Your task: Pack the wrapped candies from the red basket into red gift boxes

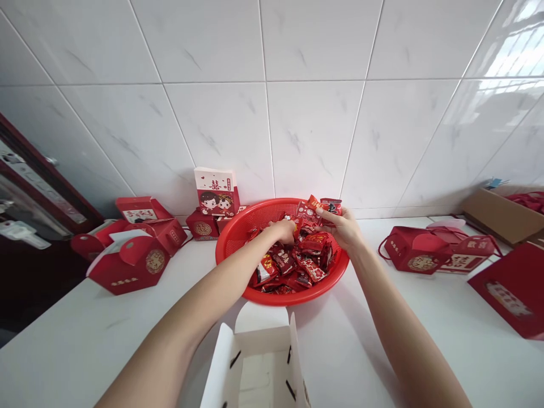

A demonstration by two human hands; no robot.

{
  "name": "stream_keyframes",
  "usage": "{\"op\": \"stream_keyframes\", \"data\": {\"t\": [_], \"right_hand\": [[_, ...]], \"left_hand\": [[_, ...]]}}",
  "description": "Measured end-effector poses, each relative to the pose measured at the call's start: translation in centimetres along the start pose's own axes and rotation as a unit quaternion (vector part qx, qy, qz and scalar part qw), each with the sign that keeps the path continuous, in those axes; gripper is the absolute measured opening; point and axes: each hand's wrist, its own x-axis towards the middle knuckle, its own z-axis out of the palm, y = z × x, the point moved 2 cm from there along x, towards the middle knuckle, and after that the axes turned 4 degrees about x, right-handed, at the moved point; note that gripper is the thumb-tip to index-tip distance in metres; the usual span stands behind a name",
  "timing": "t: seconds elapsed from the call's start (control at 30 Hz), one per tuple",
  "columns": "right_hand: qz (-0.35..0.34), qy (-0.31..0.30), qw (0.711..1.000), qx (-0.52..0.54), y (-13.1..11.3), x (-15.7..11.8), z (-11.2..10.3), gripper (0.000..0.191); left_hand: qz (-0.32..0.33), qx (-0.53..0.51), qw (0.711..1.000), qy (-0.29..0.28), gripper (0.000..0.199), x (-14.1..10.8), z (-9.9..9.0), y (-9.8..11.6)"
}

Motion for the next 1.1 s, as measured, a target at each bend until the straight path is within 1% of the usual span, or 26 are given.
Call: {"op": "stream_keyframes", "data": {"t": [0.07, 0.13, 0.23, 0.3, 0.43, 0.53, 0.57, 0.63, 0.67, 0.73, 0.8, 0.97, 1.03, 1.1], "right_hand": [[0.000, 0.002, 1.000, 0.001, 0.0, 0.0, 0.0, 0.037], [0.000, 0.006, 1.000, 0.003, 0.0, 0.0, 0.0, 0.037], [0.001, 0.005, 1.000, 0.004, 0.0, 0.0, 0.0, 0.038], [0.001, 0.004, 1.000, 0.004, 0.0, 0.1, 0.0, 0.037], [0.004, 0.009, 1.000, 0.005, 0.0, 0.0, 0.1, 0.037], [0.008, 0.014, 1.000, 0.004, -0.2, -0.1, 0.2, 0.041], [0.009, 0.015, 1.000, 0.003, -0.2, -0.1, 0.3, 0.043], [0.008, 0.017, 1.000, 0.000, -0.2, -0.2, 0.3, 0.045], [0.008, 0.017, 1.000, -0.001, -0.2, -0.2, 0.3, 0.045], [0.007, 0.015, 1.000, -0.005, -0.2, -0.2, 0.3, 0.043], [0.005, 0.013, 1.000, -0.008, -0.1, -0.1, 0.2, 0.041], [0.009, 0.014, 1.000, -0.010, -0.1, -0.1, 0.1, 0.040], [0.009, 0.014, 1.000, -0.012, -0.1, -0.1, 0.1, 0.039], [0.006, 0.013, 1.000, -0.014, -0.1, 0.0, 0.1, 0.037]], "left_hand": [[-0.030, 0.030, 0.999, -0.022, 0.020, -0.1, -0.6, 0.2], [-0.043, 0.048, 0.997, -0.034, 0.014, -0.3, -1.2, 0.7], [-0.035, 0.056, 0.997, -0.032, 0.016, -0.4, -2.0, 1.5], [-0.030, 0.072, 0.996, -0.035, 0.016, -0.4, -2.1, 1.9], [-0.056, 0.141, 0.987, -0.051, 0.018, -0.8, -1.9, 2.1], [-0.085, 0.197, 0.973, -0.087, 0.020, -1.3, -1.6, 2.3], [-0.092, 0.213, 0.967, -0.104, 0.017, -1.5, -1.4, 2.4], [-0.100, 0.237, 0.956, -0.140, 0.005, -1.9, -1.1, 2.8], [-0.101, 0.247, 0.951, -0.157, 0.008, -2.0, -1.0, 3.0], [-0.103, 0.266, 0.940, -0.186, 0.021, -2.2, -0.6, 3.4], [-0.107, 0.283, 0.931, -0.204, 0.026, -2.3, -0.4, 3.7], [-0.112, 0.300, 0.916, -0.242, 0.018, -2.2, 0.0, 3.8], [-0.106, 0.286, 0.918, -0.255, 0.016, -2.1, -0.1, 3.6], [-0.094, 0.257, 0.926, -0.259, 0.017, -2.2, -0.6, 3.4]]}}
